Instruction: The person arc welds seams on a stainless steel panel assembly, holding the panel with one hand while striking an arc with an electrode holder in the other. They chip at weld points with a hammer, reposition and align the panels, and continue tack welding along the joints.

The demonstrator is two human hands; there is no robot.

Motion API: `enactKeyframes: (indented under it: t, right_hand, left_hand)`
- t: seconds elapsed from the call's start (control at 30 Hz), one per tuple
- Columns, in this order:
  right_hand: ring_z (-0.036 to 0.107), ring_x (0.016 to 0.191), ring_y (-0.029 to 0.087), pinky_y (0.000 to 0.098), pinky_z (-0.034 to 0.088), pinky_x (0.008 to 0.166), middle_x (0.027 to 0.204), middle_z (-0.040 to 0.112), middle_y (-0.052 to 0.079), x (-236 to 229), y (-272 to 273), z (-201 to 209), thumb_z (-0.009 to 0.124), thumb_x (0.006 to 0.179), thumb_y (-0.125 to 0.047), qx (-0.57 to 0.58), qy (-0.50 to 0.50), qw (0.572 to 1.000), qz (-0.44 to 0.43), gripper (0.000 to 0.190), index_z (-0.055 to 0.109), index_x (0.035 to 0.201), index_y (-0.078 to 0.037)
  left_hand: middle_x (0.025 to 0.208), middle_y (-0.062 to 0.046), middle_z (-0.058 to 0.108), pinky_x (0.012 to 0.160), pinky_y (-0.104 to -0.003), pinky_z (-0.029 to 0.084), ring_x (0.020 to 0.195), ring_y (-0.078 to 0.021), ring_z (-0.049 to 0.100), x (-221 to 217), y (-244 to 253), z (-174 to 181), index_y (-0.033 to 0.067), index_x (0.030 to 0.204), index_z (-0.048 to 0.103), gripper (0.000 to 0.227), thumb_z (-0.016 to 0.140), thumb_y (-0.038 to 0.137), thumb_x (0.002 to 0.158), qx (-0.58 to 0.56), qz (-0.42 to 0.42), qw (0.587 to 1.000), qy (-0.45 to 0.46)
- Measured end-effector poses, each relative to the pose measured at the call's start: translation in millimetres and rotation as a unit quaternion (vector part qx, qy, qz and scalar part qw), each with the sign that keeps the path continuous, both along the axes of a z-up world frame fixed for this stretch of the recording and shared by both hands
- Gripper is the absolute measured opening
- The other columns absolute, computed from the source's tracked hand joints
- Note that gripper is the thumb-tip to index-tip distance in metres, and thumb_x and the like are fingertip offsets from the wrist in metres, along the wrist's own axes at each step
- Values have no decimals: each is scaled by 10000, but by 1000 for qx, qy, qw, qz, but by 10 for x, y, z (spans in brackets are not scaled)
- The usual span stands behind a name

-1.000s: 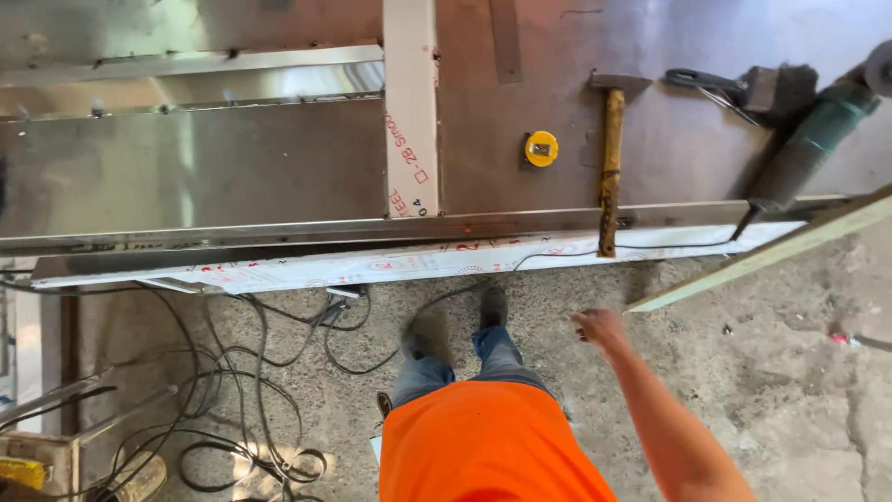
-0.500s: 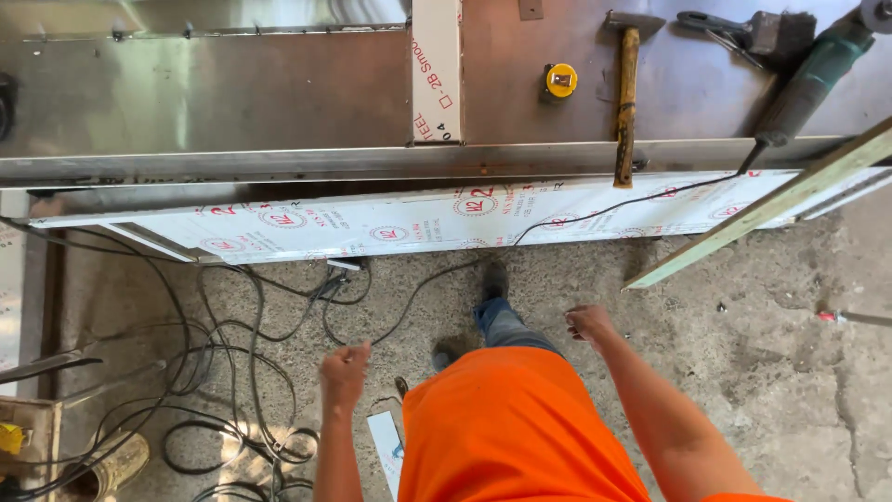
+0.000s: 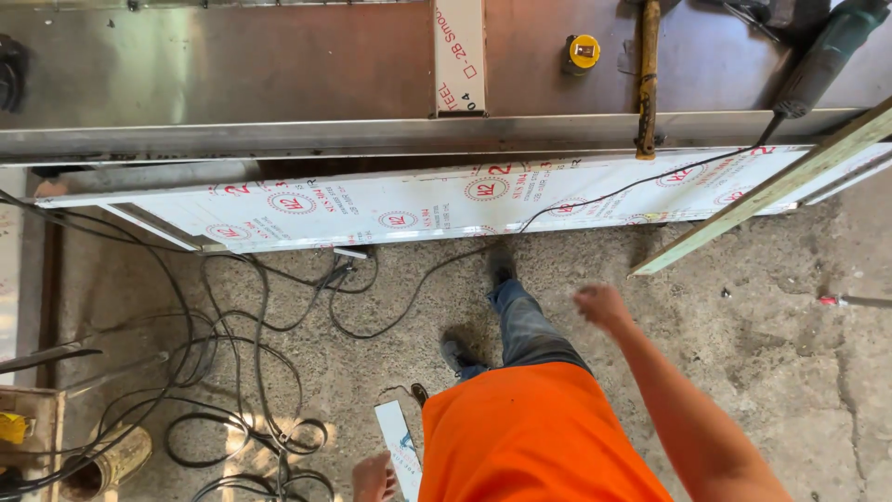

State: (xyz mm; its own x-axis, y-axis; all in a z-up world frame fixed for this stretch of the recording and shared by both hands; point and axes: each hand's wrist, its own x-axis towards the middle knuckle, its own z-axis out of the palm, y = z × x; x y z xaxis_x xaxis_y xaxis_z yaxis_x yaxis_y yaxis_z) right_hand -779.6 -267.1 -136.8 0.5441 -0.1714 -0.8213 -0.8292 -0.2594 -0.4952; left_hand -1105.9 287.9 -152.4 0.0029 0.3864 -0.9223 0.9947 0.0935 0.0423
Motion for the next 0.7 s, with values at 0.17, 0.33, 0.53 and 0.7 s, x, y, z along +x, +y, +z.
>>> enactKeyframes:
  t: [0.17,0.33,0.53,0.7]
  right_hand:
    - [729,816,227,375,560,737,914,765,139,1389,284,1018,749,929,-227,-176,-324,916,160,236,770,1057,-30]
    - [599,1080,335,448,485,969,1137,646,182,2409,41,1187,815,914,-215,-289,-476,816,159,241,733,1085,-65]
    - [420,1290,521,597,381,1044,1332,460,352,3158,-677,910,875,884,-418,-468,-335,801,164,790,512,1303,144]
    - [413,1302,546,621,422,970,1388,457,381,3313,-1021,616,814,919,-425,-450,-257,839,162,909,376,1391,216]
  left_hand:
    - [727,-157,650,455,-417,505,542,-254,603,264,39,-87,-45,961,662,388,719,338,934,-2,157,987,-13]
    - [757,-106,710,459,-390,531,572,-215,688,1351,-153,328,40,954,704,326,729,352,861,70,81,978,-176]
    - [783,-146,743,673,-426,562,721,-283,719,2904,135,1361,73,881,764,386,710,455,869,245,-142,919,-275]
    - [902,-157,762,733,-443,565,835,-341,737,4065,1242,1997,85,944,776,341,692,412,890,362,-193,844,-346]
